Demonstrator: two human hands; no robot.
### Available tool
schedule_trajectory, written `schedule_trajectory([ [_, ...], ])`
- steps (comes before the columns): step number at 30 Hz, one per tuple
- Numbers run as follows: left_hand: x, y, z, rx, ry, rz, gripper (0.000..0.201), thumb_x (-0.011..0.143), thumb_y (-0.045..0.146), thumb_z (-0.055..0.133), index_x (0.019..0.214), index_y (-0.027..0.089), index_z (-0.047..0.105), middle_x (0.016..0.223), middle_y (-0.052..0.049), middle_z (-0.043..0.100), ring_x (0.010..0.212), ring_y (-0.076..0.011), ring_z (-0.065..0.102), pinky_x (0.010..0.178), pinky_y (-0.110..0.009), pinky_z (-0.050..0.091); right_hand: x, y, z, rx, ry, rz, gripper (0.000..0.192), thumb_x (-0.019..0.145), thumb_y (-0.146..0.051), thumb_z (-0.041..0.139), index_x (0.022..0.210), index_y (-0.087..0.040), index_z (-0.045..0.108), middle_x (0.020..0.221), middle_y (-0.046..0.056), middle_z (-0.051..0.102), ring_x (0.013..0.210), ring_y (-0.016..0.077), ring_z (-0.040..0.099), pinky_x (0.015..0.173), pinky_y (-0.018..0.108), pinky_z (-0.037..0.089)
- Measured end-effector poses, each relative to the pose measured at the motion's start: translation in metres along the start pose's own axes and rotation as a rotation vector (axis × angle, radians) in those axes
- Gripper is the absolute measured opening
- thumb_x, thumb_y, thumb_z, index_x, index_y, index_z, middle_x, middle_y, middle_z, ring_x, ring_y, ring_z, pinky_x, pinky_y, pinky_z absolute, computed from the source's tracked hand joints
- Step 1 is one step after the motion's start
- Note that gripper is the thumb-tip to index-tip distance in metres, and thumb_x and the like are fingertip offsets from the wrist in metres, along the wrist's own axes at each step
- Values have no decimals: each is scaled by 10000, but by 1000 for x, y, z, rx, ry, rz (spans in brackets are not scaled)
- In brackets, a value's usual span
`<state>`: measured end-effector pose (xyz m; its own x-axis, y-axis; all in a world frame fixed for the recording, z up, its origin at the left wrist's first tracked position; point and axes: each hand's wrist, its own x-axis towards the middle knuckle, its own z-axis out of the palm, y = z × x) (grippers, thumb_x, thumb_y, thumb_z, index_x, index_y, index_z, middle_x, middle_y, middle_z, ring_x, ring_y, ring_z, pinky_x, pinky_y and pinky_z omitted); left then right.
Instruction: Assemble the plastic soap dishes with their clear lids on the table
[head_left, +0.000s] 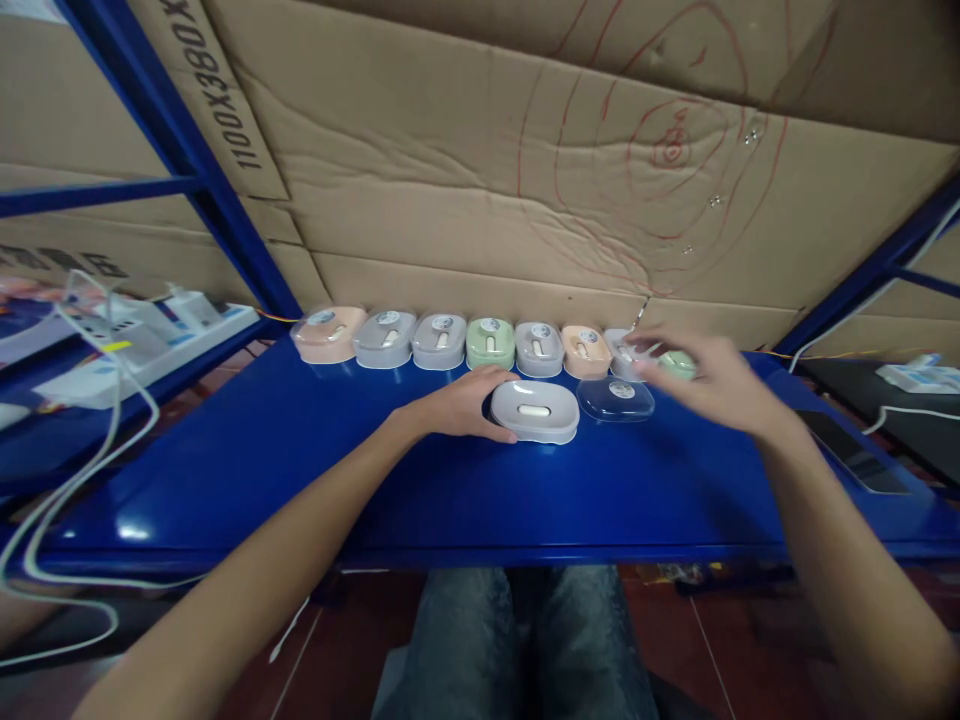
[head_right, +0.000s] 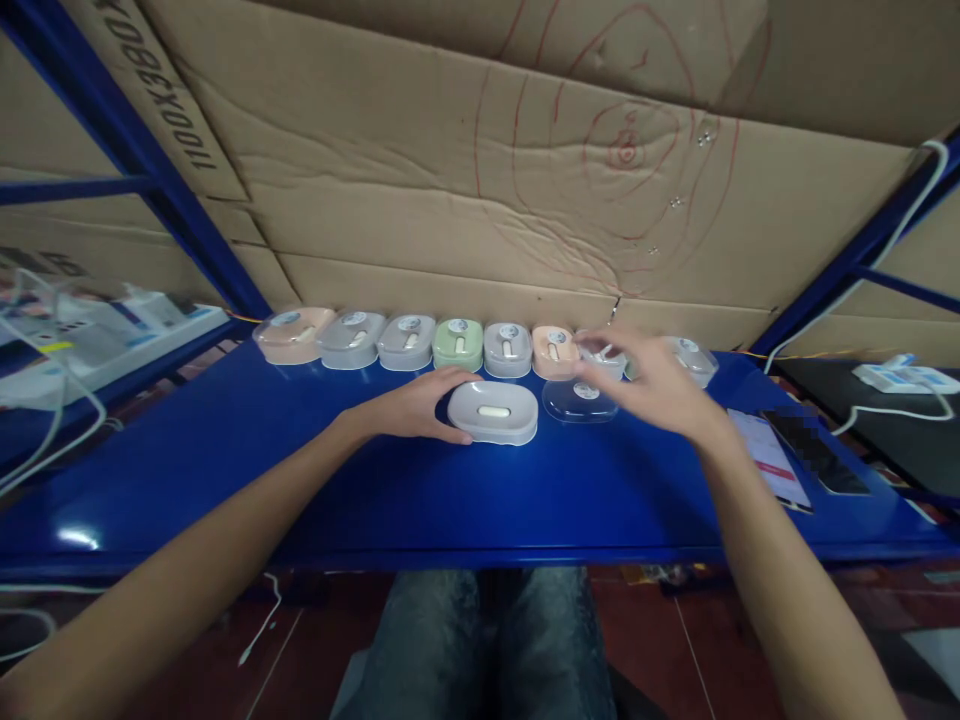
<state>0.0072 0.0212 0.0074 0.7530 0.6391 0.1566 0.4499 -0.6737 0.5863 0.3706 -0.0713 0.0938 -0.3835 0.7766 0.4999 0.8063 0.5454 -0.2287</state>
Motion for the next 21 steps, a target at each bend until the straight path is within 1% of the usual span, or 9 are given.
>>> schedule_trajectory([
  [2,0,2,-1,20,-3,-15,883,714,636,932,1449,253,630,1435,-120,647,1379,-414,568,1157,-523,452,0,15,29,-67,-142,-11,489,1012,-605,689,1341,-250,759,1284,123,793,1180,376,757,1071,586,607],
  [4,0,5,-2,31,-18,-30,872,738,638,917,1459,248,619,1428,-122,642,1368,-405,573,1140,-509,460,-5,31,56,-149,-246,1,539,988,-619,709,1364,-234,744,1340,155,762,1242,412,728,1093,618,590],
  [5,0,6,-3,32,-28,-35,863,749,638,911,1460,249,616,1425,-122,642,1363,-402,574,1131,-506,463,-8,38,66,-171,-262,7,568,979,-620,718,1380,-218,734,1353,177,746,1278,427,706,1102,624,584],
  [7,-1,7,-3,26,-45,-38,854,761,639,905,1463,252,611,1423,-122,641,1357,-398,575,1120,-507,468,-17,45,76,-190,-259,14,623,969,-631,723,1428,-210,701,1420,201,703,1365,447,648,1140,645,554],
  [11,0,5,-3,17,-46,-24,862,760,652,905,1469,270,600,1422,-119,644,1360,-400,571,1129,-535,466,-36,43,69,-152,-261,23,691,938,-648,755,1499,-258,648,1530,188,638,1431,447,596,1172,656,520],
  [13,0,3,-2,18,-35,-17,870,752,658,907,1469,271,602,1428,-121,645,1366,-405,570,1139,-548,463,-44,40,63,-124,-284,21,713,935,-635,764,1539,-287,619,1519,171,652,1401,440,616,1157,654,526],
  [16,1,1,0,14,-25,-10,884,739,647,915,1473,260,609,1440,-130,649,1384,-417,568,1163,-568,452,-51,42,60,-56,-284,32,728,930,-608,777,1573,-322,591,1438,145,709,1319,423,663,1111,657,552],
  [18,1,0,1,6,-19,-12,925,720,642,928,1491,247,604,1471,-144,638,1412,-435,557,1187,-583,441,-51,45,60,19,-237,51,697,917,-599,799,1534,-327,623,1398,129,731,1272,408,691,1079,648,577],
  [21,1,-1,2,-15,-10,-29,1035,697,664,940,1563,251,549,1581,-164,571,1481,-459,512,1224,-616,414,-38,46,58,145,-80,88,608,906,-591,824,1431,-316,685,1396,112,736,1234,384,716,1055,627,602],
])
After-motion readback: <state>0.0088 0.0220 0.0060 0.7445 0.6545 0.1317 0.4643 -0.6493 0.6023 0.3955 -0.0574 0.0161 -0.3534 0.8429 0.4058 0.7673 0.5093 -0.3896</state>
